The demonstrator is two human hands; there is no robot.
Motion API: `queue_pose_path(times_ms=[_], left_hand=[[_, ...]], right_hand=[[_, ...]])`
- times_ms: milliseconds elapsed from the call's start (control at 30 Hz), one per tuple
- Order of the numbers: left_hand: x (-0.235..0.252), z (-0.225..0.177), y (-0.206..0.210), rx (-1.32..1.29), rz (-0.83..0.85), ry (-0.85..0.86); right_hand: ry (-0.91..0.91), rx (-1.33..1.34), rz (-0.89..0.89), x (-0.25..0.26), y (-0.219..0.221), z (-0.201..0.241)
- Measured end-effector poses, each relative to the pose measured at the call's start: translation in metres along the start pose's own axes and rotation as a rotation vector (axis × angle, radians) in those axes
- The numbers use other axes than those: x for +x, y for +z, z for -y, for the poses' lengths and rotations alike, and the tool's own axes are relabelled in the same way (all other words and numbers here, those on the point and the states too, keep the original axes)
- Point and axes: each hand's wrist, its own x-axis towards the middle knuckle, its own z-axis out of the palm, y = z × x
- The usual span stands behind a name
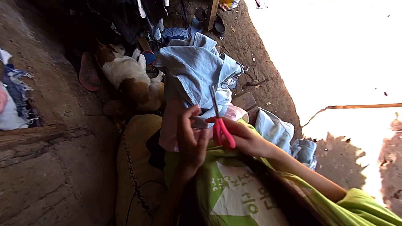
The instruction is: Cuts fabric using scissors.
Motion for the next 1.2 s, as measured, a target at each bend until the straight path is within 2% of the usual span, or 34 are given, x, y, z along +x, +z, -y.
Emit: queue_pose_path(times_ms=[133, 233, 300, 567, 800, 967, 1200], left_hand=[[0.014, 0.007, -0.016, 0.271, -0.058, -0.084], [0.027, 0.008, -0.013, 0.442, -0.034, -0.133], [0.036, 0.007, -0.012, 0.455, 0.001, -0.188], [0.041, 0.001, -0.006, 0.269, 0.037, -0.269], [0.034, -0.010, -0.005, -0.074, 0.029, -0.410], [0.028, -0.014, -0.002, -0.137, 0.044, -0.447], [0.025, -0.010, -0.004, -0.193, 0.057, -0.448]], right_hand=[[0.027, 0.344, 0.035, -0.010, -0.019, -0.018], [0.044, 0.407, 0.119, -0.016, -0.025, -0.032], [0.068, 0.405, 0.147, -0.020, -0.022, -0.036], [0.082, 0.494, 0.173, -0.028, -0.013, -0.047], [0.046, 0.449, 0.173, -0.022, -0.007, -0.041], [0.010, 0.388, 0.125, -0.013, -0.004, -0.042], [0.029, 0.468, 0.138, -0.007, -0.006, -0.041]])
